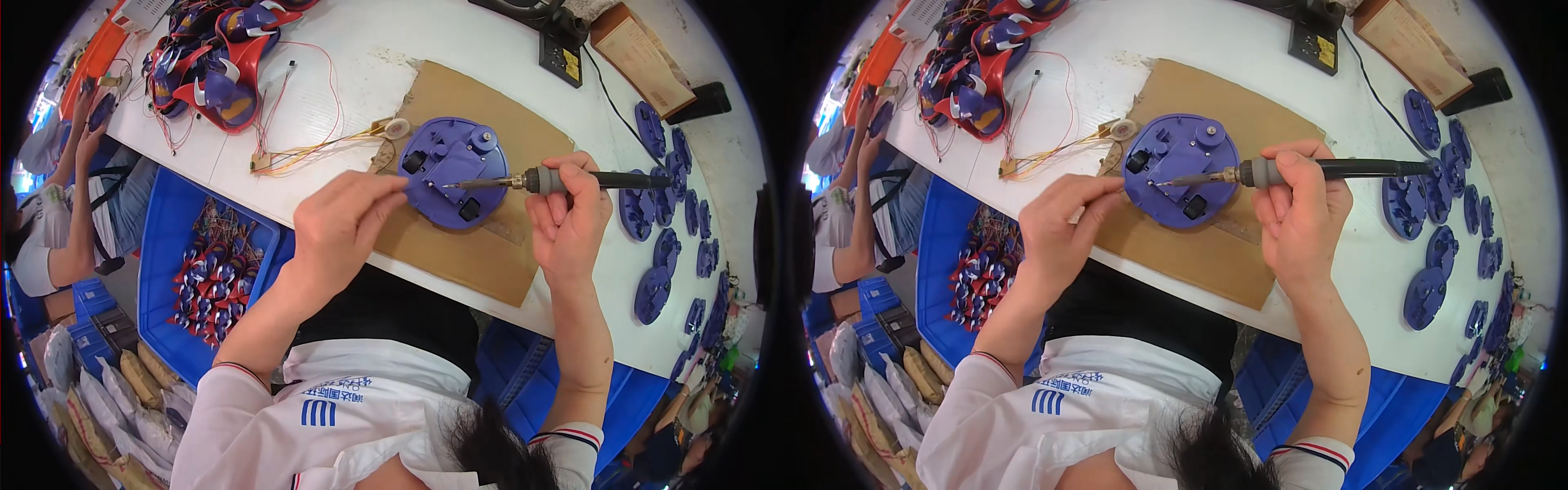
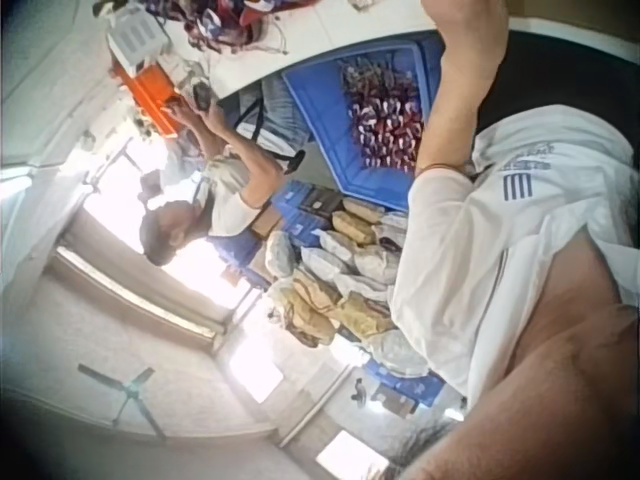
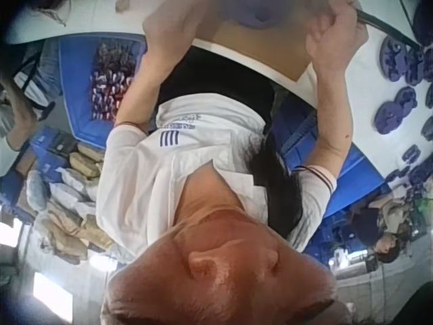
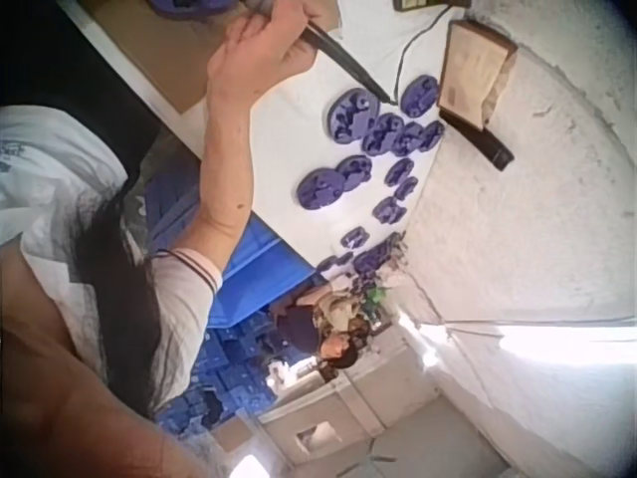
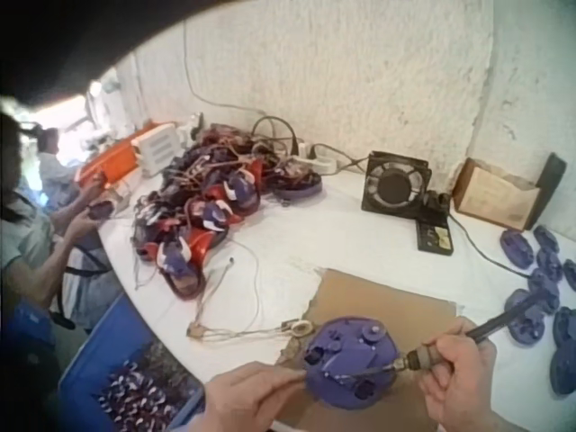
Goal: The person is soldering wires onto blue plastic circular components at a workbench.
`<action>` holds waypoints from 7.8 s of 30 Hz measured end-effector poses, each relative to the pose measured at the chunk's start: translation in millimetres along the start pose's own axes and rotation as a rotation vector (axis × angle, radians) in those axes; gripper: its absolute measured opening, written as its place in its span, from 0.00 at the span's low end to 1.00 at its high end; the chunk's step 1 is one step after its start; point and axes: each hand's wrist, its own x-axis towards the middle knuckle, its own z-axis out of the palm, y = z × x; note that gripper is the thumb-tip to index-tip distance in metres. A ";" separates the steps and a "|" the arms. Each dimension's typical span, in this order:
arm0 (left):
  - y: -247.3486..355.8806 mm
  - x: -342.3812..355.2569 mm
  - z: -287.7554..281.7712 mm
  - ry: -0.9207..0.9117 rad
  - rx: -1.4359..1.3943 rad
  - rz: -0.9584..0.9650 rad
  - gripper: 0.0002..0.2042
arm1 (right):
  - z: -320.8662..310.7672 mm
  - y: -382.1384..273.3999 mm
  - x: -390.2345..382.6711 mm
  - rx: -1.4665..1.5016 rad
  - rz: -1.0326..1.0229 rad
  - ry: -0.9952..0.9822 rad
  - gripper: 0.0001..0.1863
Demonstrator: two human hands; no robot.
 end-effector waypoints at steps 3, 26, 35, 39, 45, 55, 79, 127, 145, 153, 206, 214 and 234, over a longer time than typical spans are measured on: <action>-7.0 -7.0 4.9 -0.030 0.113 0.169 0.12 | 4.4 5.8 0.6 -0.008 -0.022 -0.011 0.08; -7.8 -11.2 16.1 0.181 0.225 0.148 0.11 | 2.1 20.8 -4.7 0.052 -0.035 0.004 0.08; -7.9 -13.0 18.0 0.222 0.264 0.137 0.10 | 3.3 23.8 -4.5 0.042 -0.044 -0.015 0.09; -7.3 -12.5 18.7 0.213 0.272 0.147 0.10 | 3.2 23.8 -4.8 0.030 -0.047 -0.008 0.09; -8.1 -12.7 19.9 0.222 0.263 0.151 0.09 | 2.5 24.5 -5.4 0.051 -0.042 0.006 0.09; -11.1 -14.5 22.5 0.205 0.250 0.140 0.09 | 2.0 25.4 -5.7 0.042 -0.028 0.015 0.09; -11.2 -13.7 22.8 0.187 0.256 0.112 0.10 | -10.6 18.8 -1.5 0.091 0.009 0.046 0.10; -74.5 189.5 87.9 -0.232 0.417 0.012 0.11 | -41.7 13.1 22.9 0.164 0.024 0.216 0.10; -4.9 55.7 33.9 -0.069 0.100 0.236 0.09 | -36.3 18.7 18.6 0.072 0.008 0.128 0.12; -5.9 50.7 39.9 -0.072 0.058 0.206 0.09 | -31.1 16.7 18.1 0.105 0.015 0.203 0.09; -6.0 52.7 45.4 -0.087 0.073 0.237 0.08 | -33.9 15.2 17.5 0.172 0.048 0.235 0.10; -5.9 51.7 46.0 -0.092 0.059 0.234 0.08 | -35.8 15.4 18.0 0.183 0.061 0.240 0.11; -28.3 62.4 -16.1 0.228 0.111 -0.160 0.14 | -48.4 5.3 25.6 0.387 0.077 0.294 0.11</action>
